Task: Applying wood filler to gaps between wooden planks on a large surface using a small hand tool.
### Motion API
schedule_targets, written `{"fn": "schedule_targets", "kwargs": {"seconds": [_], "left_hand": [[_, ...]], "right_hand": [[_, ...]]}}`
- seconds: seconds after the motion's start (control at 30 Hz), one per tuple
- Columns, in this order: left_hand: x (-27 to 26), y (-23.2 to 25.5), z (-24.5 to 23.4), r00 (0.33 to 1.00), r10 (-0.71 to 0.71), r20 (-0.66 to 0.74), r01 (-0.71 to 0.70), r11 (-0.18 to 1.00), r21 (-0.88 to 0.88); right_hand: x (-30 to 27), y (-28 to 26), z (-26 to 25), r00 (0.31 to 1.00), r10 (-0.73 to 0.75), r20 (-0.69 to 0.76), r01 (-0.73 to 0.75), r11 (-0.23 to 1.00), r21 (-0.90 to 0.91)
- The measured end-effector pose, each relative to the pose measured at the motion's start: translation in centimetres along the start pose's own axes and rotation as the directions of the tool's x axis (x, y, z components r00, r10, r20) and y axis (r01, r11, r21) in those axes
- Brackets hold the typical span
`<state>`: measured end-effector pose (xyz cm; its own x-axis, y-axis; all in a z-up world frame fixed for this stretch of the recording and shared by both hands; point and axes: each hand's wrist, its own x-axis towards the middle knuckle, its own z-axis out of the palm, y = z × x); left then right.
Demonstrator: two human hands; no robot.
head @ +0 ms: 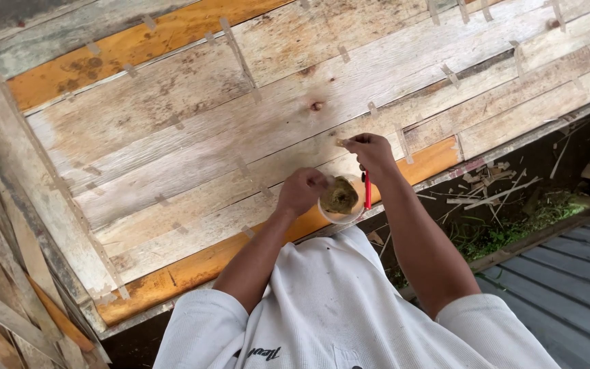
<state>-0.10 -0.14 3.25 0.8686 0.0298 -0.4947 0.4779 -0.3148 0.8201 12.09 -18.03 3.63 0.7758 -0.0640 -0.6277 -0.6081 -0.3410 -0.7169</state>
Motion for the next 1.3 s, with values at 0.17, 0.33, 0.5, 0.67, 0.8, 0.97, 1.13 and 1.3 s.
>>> {"fn": "schedule_targets", "kwargs": {"seconds": [0.17, 0.33, 0.5, 0.67, 0.8, 0.97, 1.13, 1.3], "left_hand": [[6.4, -3.9, 0.4, 0.862, 0.276, -0.425, -0.161, 0.944, 0.287], [8.5, 0.1, -1.9, 0.804, 0.349, -0.482, -0.084, 0.868, 0.489], [11.1, 0.8, -1.8, 0.951, 0.134, -0.277, 0.038, 0.843, 0.537], [11.4, 1.0, -1.3, 0.959, 0.123, -0.256, 0.069, 0.773, 0.631], [11.8, 0.7, -1.1, 0.95, 0.1, -0.297, 0.127, 0.742, 0.659], [12.0, 2.9, -2.7, 0.961, -0.011, -0.278, 0.184, 0.772, 0.608], [12.6, 4.7, -3.9, 0.953, -0.041, -0.301, 0.216, 0.787, 0.578], [12.6, 5.1, -4.1, 0.954, -0.091, -0.287, 0.248, 0.774, 0.582]], "right_hand": [[1.4, -2.1, 1.7, 0.994, 0.108, 0.019, -0.107, 0.994, -0.021], [4.0, -2.3, 3.4, 0.991, 0.135, -0.005, -0.135, 0.99, -0.028], [6.4, -0.9, 4.4, 0.984, 0.164, -0.074, -0.18, 0.921, -0.346], [6.5, -1.3, 4.1, 0.978, 0.196, -0.076, -0.21, 0.897, -0.388], [5.8, -2.0, 4.0, 0.984, 0.177, -0.036, -0.173, 0.866, -0.468], [6.0, -1.5, 4.2, 0.991, 0.132, -0.03, -0.125, 0.806, -0.579], [5.3, -2.4, 4.9, 0.997, 0.079, 0.005, -0.057, 0.753, -0.655], [5.4, -2.7, 4.5, 0.999, 0.043, 0.015, -0.022, 0.745, -0.667]]}}
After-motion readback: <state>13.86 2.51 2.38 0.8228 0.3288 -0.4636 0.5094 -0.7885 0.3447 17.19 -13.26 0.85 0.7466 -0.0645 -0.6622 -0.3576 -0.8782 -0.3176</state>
